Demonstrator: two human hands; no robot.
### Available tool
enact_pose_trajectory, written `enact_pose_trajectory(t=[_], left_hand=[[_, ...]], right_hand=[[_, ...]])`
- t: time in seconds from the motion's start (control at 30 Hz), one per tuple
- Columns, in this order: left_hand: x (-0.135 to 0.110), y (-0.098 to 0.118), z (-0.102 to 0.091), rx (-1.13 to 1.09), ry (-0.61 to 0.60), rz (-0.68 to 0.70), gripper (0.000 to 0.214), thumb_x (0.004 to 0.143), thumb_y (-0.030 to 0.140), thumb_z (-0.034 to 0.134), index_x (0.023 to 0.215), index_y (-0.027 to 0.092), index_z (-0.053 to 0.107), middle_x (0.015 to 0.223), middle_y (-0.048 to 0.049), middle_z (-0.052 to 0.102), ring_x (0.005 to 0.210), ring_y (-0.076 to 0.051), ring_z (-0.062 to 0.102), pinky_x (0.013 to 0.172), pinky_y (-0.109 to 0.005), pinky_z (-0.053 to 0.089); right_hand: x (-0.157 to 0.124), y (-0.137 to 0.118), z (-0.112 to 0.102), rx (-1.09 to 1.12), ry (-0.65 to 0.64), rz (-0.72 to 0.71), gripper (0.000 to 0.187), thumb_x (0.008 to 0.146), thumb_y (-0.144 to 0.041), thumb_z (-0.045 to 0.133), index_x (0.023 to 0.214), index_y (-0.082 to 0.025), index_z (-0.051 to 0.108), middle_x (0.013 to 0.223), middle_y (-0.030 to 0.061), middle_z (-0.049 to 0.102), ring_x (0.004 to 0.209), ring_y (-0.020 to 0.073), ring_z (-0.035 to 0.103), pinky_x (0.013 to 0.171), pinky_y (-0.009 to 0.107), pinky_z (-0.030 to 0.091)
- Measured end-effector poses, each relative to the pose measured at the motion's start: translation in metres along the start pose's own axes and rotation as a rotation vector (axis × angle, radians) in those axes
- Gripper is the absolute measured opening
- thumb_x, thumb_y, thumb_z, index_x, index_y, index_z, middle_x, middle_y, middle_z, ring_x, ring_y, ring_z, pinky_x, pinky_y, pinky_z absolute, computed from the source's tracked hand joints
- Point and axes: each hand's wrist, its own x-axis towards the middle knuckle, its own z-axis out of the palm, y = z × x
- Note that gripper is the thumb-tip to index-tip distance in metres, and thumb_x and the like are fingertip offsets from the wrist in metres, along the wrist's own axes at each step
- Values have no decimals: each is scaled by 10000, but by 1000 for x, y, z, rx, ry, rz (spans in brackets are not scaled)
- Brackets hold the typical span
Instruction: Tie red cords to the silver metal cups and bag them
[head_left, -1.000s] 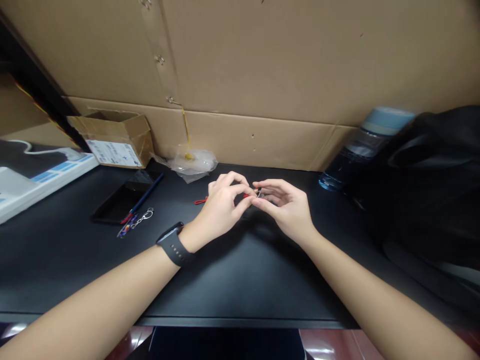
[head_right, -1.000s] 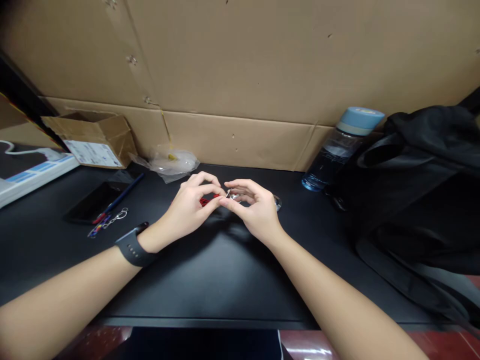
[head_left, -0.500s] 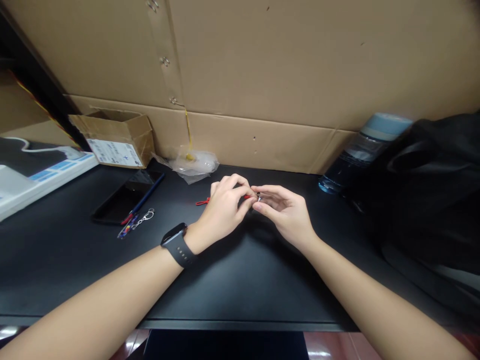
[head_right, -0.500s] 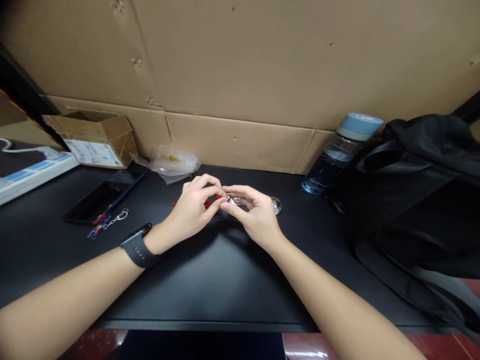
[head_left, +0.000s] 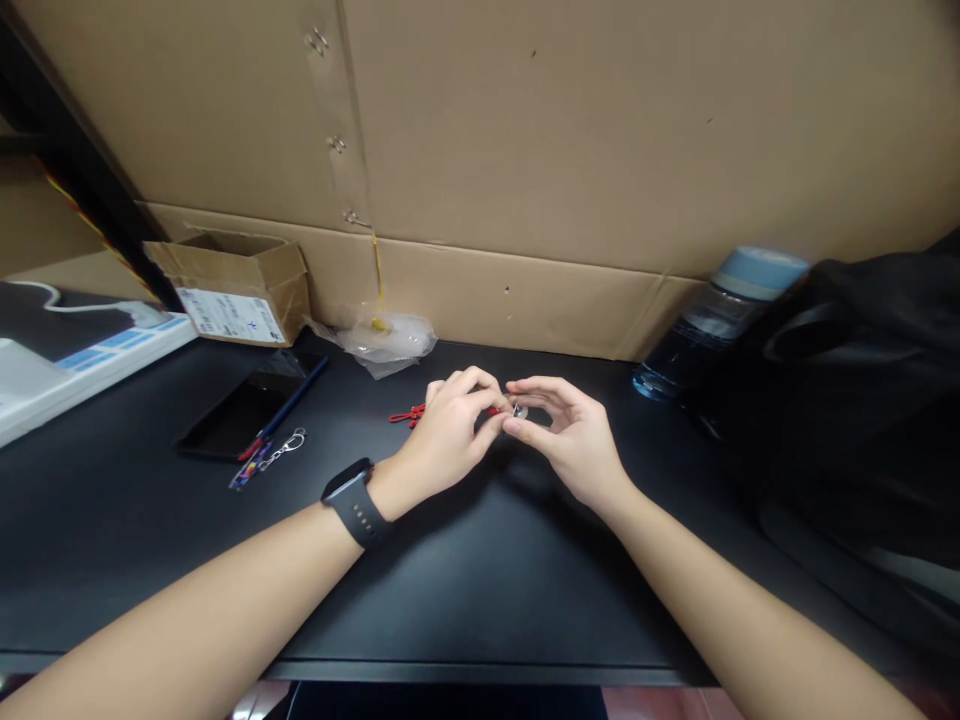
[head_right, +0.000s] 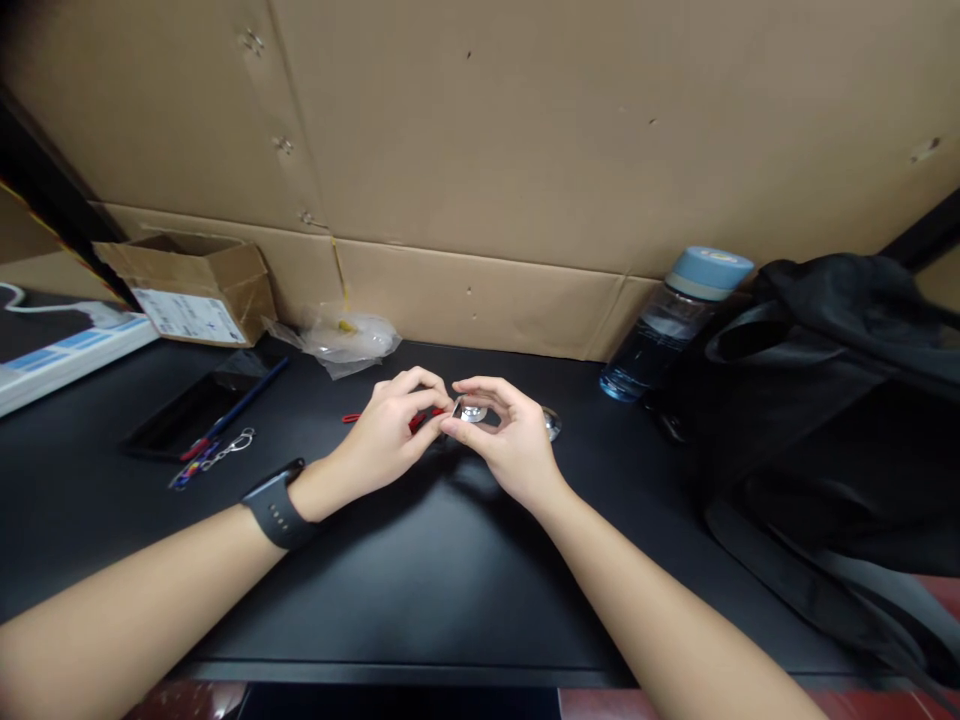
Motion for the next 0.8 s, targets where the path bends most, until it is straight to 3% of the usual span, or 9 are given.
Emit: enact_pose_trajectory(t=[0.3, 0.4, 0.53, 0.7, 0.8], left_hand=[[1, 3, -2, -8, -14, -19, 99, 979, 231, 586, 946, 222, 679, 1097, -38, 647, 1039, -209, 589, 934, -391, 393], [1, 4, -4, -18, -13, -2, 104, 978, 226, 584, 968, 223, 688, 1105, -39, 652, 1038, -206, 595, 933, -387, 403], [0, 8, -3, -34, -7, 6, 109, 969, 230, 605, 916, 228, 700, 1097, -37, 660, 1052, -212, 597, 939, -394, 407], [-1, 14, 2, -155, 61, -113, 112, 962, 225, 621, 890, 229, 707, 1044, -26, 652, 1004, -192, 616, 913, -369, 454], [0, 14, 3, -217, 99, -159, 115, 958, 229, 629, 869, 222, 701, 1038, -32, 646, 1009, -196, 623, 907, -363, 479]], right_hand=[[0, 1, 2, 101, 37, 74, 365, 709, -317, 914, 949, -226, 655, 1130, 77, 777, 1008, 224, 727, 916, 396, 605], [-1, -1, 2, 114, 11, 88, 320, 738, -334, 895, 959, -219, 694, 1110, 81, 781, 1010, 235, 736, 950, 416, 591], [-2, -1, 3, 115, 31, 109, 277, 769, -359, 873, 971, -210, 756, 1049, 83, 781, 939, 236, 745, 876, 402, 612], [-3, 1, 7, 132, 111, 93, 203, 781, -363, 864, 858, -204, 764, 1086, 77, 758, 836, 188, 719, 762, 324, 603], [-4, 2, 8, 100, 99, 86, 190, 825, -384, 825, 909, -215, 800, 1022, 73, 773, 776, 176, 698, 743, 332, 602]])
